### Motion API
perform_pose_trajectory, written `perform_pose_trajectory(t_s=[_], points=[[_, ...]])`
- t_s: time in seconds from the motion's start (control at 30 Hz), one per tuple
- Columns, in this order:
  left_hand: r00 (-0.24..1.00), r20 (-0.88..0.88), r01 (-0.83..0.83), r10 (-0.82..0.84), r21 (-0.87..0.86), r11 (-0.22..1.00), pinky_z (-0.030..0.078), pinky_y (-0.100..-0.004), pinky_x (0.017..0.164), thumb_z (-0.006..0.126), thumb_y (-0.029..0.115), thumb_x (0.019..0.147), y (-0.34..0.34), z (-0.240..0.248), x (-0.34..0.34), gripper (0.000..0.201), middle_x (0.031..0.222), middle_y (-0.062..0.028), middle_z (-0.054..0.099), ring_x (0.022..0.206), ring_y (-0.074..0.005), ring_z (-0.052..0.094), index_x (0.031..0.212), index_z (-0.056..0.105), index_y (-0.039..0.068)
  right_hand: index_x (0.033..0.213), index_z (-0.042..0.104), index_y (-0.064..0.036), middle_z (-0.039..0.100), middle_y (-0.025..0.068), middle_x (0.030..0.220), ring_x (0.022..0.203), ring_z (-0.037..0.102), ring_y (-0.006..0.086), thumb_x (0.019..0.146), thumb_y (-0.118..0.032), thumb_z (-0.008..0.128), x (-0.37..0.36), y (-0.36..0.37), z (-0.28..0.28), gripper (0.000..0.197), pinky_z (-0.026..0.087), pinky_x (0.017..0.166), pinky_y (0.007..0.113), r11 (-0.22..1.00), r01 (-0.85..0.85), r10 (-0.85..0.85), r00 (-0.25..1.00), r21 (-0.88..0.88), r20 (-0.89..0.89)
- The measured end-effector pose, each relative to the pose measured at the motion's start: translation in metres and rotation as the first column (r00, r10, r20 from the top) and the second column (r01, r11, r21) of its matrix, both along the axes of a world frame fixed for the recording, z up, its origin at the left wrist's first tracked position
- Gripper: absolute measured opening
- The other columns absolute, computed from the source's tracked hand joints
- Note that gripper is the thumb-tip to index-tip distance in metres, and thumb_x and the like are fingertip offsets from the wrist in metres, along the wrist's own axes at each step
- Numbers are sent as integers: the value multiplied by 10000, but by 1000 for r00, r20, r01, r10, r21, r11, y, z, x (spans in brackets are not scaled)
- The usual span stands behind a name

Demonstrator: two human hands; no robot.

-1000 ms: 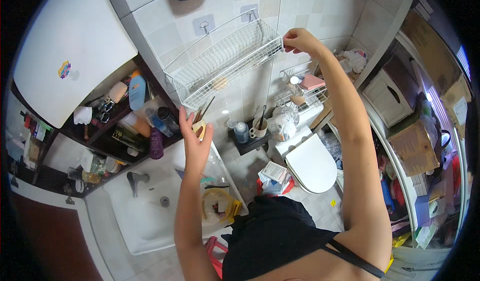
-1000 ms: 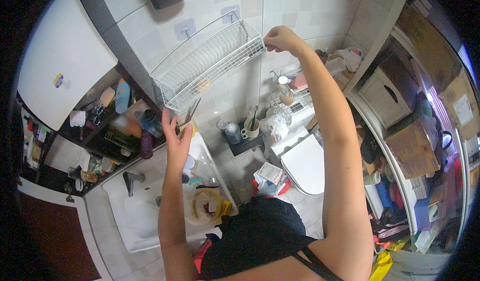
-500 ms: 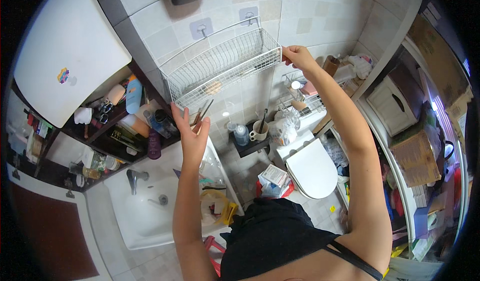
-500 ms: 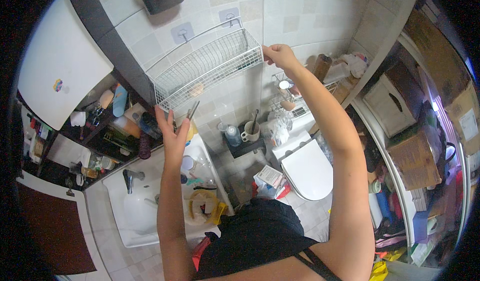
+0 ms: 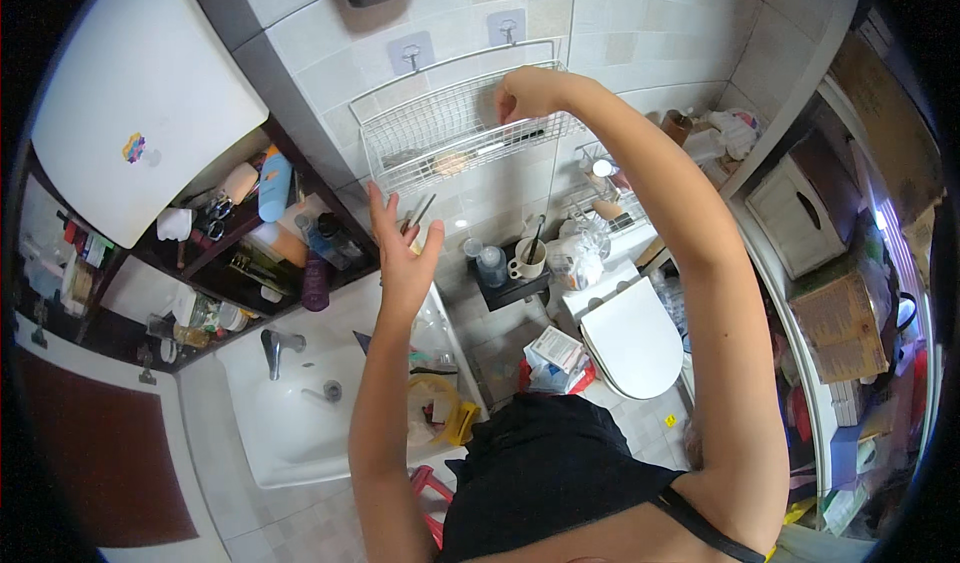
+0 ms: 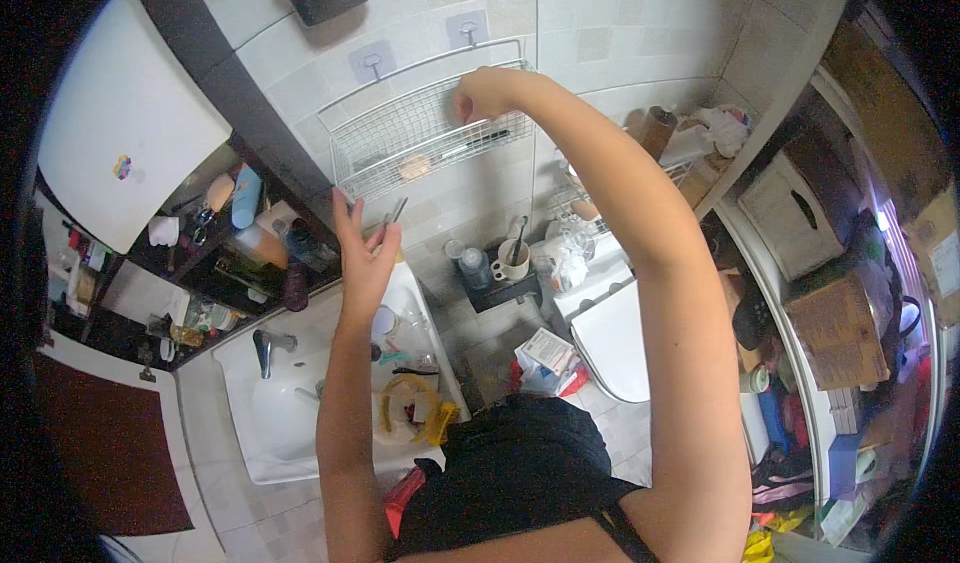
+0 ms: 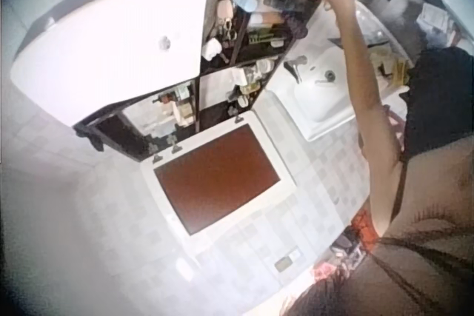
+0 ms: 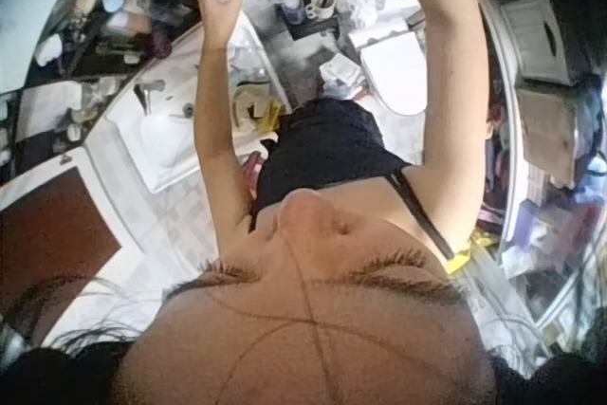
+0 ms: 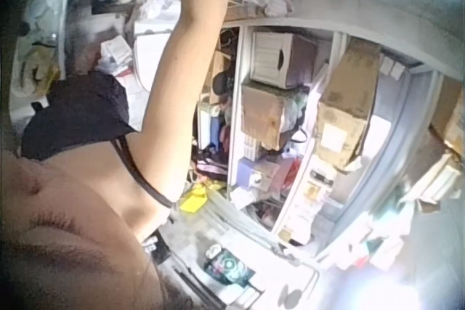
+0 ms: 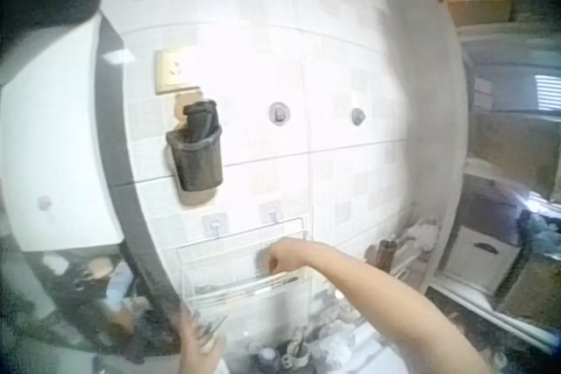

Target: The person tidies a bathroom area by picking up scattered items such as a headband, tubes, and a plastic bag from the floor and surfaces and placing them into a red waste bin and onto a wire shelf.

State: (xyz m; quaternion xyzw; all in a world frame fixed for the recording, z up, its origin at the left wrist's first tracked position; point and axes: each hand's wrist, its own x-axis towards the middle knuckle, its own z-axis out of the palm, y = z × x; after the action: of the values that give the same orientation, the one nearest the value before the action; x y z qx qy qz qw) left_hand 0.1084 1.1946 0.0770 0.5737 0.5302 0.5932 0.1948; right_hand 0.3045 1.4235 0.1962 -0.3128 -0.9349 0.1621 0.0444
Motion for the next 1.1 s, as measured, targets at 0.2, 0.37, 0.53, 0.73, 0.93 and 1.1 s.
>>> perform_pose_trajectory(t_s=[0.2, 0.37, 0.53, 0.73, 0.93, 1.1], points=[[1000, -23, 6, -7, -50, 999, 425, -412, 1028, 617, 46, 875, -8, -1, -1, 854, 1550, -187, 80, 1408, -307, 242, 1507, 43, 47, 971, 691, -70, 693, 97, 912, 839, 635, 244, 629, -293, 865, -27, 42, -23, 444, 498, 712, 365, 993, -118, 94, 847, 12, 523], [998, -44, 30, -36, -134, 991, 416, -413, 1029, 616, 61, 881, -21, -5, -8, 835, 1548, -175, 123, 1408, -308, 244, 1514, 72, 79, 1007, 677, -100, 672, 66, 931, 829, 611, 216, 667, -272, 821, -39, 41, -13, 407, 478, 682, 372, 977, -211, 175, 790, -7, 588], [996, -81, 25, -36, -141, 990, 415, -423, 1027, 617, 71, 882, -29, -10, -8, 820, 1548, -156, 130, 1399, -300, 262, 1516, 99, 99, 996, 623, -41, 631, 53, 829, 695, 562, 182, 720, -251, 692, -44, 35, -15, 354, 439, 594, 346, 927, -337, 350, 935, -163, 57], [991, -133, 16, -34, -136, 991, 414, -417, 1028, 625, 86, 878, -45, -18, -5, 801, 1541, -132, 137, 1387, -294, 277, 1510, 133, 100, 881, 614, -20, 604, 53, 792, 689, 539, 189, 737, -391, 736, -102, 39, -52, 417, 440, 559, 372, 926, -249, 322, 913, -284, 249], [991, -122, 3, -50, -365, 931, 419, -431, 1022, 658, 95, 846, -136, -45, -15, 756, 1554, -128, 121, 1395, -295, 257, 1482, 253, 136, 916, 670, -18, 665, 84, 875, 761, 596, 225, 644, -348, 796, -107, 23, -35, 446, 467, 664, 356, 922, -384, 382, 876, -54, 294], [999, -9, -50, 53, -494, 868, 437, -433, 992, 641, 130, 864, -232, -83, -32, 689, 1541, -152, 151, 1393, -303, 256, 1463, 301, 148, 904, 622, -8, 634, 110, 943, 834, 572, 217, 702, -360, 778, -101, -10, 4, 434, 447, 717, 352, 947, -289, 303, 948, -138, 98]])
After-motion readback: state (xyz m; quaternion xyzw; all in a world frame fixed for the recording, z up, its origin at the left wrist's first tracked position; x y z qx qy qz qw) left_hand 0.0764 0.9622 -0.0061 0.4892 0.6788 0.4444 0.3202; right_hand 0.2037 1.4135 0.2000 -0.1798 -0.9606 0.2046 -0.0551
